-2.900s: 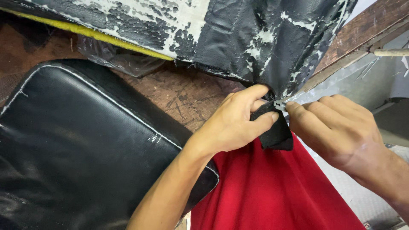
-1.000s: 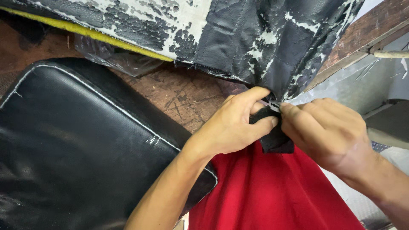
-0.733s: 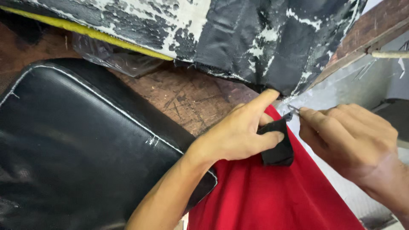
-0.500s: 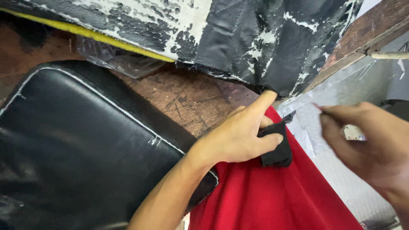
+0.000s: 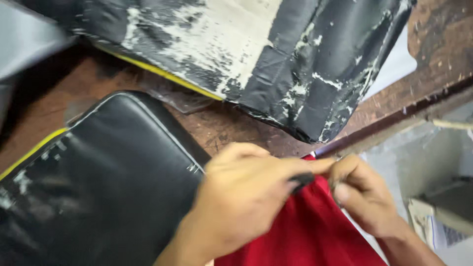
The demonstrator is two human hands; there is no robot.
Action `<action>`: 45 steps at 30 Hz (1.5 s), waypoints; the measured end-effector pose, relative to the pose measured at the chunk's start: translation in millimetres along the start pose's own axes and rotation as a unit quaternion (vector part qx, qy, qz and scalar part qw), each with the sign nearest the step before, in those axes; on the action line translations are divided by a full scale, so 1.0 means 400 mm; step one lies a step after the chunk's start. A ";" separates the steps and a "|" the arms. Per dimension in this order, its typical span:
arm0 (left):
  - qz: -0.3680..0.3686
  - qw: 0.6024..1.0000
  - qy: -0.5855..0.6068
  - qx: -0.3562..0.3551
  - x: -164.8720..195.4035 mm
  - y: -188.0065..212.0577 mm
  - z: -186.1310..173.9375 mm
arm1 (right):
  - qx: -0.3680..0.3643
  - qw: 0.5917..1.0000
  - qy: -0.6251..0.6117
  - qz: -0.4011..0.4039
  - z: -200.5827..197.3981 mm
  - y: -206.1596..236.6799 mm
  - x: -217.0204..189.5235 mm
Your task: The person uses a razor blade to trim and clean the edges of a black strap attached to a worn seat cushion. They repeatedly scrape the strap and the surrounding material, then flip the cushion to inspect the underside.
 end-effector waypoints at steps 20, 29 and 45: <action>-0.039 0.757 0.240 0.607 0.202 0.423 -0.444 | -0.571 0.753 0.095 -0.313 0.745 -0.060 -0.357; -0.036 0.586 0.131 0.799 0.096 0.547 -0.385 | -0.599 0.786 0.026 -0.153 0.895 -0.001 -0.283; -0.291 0.329 -0.034 0.898 -0.050 1.134 0.172 | -0.698 0.685 0.085 -0.191 1.077 0.125 0.067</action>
Point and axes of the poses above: each hand's wrist, its own y-axis away from the middle knuckle, its own z-axis out of the palm, x = y × z, the point moved 8 cm from there along -y, towards the middle knuckle, and after that the axes turned 13 degrees about x, right-handed, at the moved point
